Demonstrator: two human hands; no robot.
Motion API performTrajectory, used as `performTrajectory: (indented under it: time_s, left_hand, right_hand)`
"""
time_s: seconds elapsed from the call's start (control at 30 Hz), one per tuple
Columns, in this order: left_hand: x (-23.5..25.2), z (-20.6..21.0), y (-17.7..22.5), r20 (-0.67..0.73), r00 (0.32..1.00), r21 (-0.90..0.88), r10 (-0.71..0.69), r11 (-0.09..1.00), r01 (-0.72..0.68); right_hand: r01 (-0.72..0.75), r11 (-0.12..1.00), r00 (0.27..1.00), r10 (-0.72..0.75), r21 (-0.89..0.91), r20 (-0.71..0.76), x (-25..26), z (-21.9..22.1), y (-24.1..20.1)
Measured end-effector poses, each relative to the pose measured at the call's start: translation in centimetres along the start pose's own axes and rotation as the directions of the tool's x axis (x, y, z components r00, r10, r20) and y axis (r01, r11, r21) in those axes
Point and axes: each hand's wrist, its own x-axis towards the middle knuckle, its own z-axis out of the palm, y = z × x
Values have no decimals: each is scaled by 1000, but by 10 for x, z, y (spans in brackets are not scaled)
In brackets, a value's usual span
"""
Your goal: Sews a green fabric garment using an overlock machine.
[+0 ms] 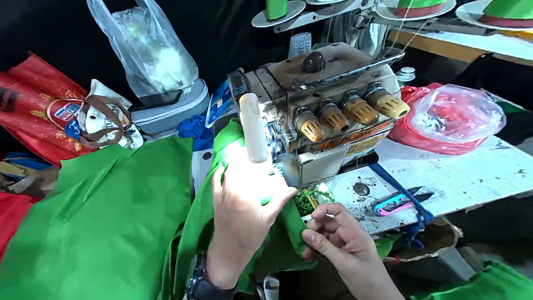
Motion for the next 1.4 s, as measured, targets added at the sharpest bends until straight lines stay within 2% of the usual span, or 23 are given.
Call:
performTrajectory:
  time_s: [0.07,0.17,0.27,0.33,0.53,0.73,0.87,0.97,1.1,1.17,1.27,1.4]
  left_hand:
    - [-8,-4,3,-8,1000,17,-16,1000,16]
    - [-34,-2,21,-104,993,55,-59,996,65]
    - [-43,6,19,-84,993,45,-87,995,91]
    - [-37,7,10,-77,995,24,-67,997,69]
    - [-16,1,-9,-31,997,-69,-70,995,68]
    - [4,-4,-30,91,990,-243,-103,962,123]
    - [25,-12,-52,177,983,-322,51,947,9]
    - [43,-22,-61,205,967,-295,150,952,-85]
    - [66,-16,-75,193,952,-309,239,935,-173]
    - [77,-9,-85,201,951,-270,233,947,-175]
    - [88,-2,-99,179,952,-160,248,962,-220]
    - [63,-23,-108,171,971,-85,168,984,-155]
  right_hand:
    - [25,1000,1000,-25,-19,-1,1,3,-2]
    - [57,998,998,-58,-33,-6,3,6,-1]
    - [56,997,998,-58,-61,-30,10,10,-1]
    - [57,994,997,-61,-94,-41,15,13,-5]
    - [50,998,998,-51,-30,-34,31,17,-4]
    - [-19,986,1000,15,-163,-22,53,22,-15]
    - [-30,987,999,27,-160,-21,63,21,-13]
    - [-44,991,998,39,-126,-40,71,26,-10]
    - [-46,991,997,38,-128,-61,68,26,-11]
    - [-2,981,999,-8,-194,-50,62,24,-8]
    - [144,930,987,-158,-339,-14,52,22,-6]
    - [370,825,928,-347,-428,135,39,25,-20]
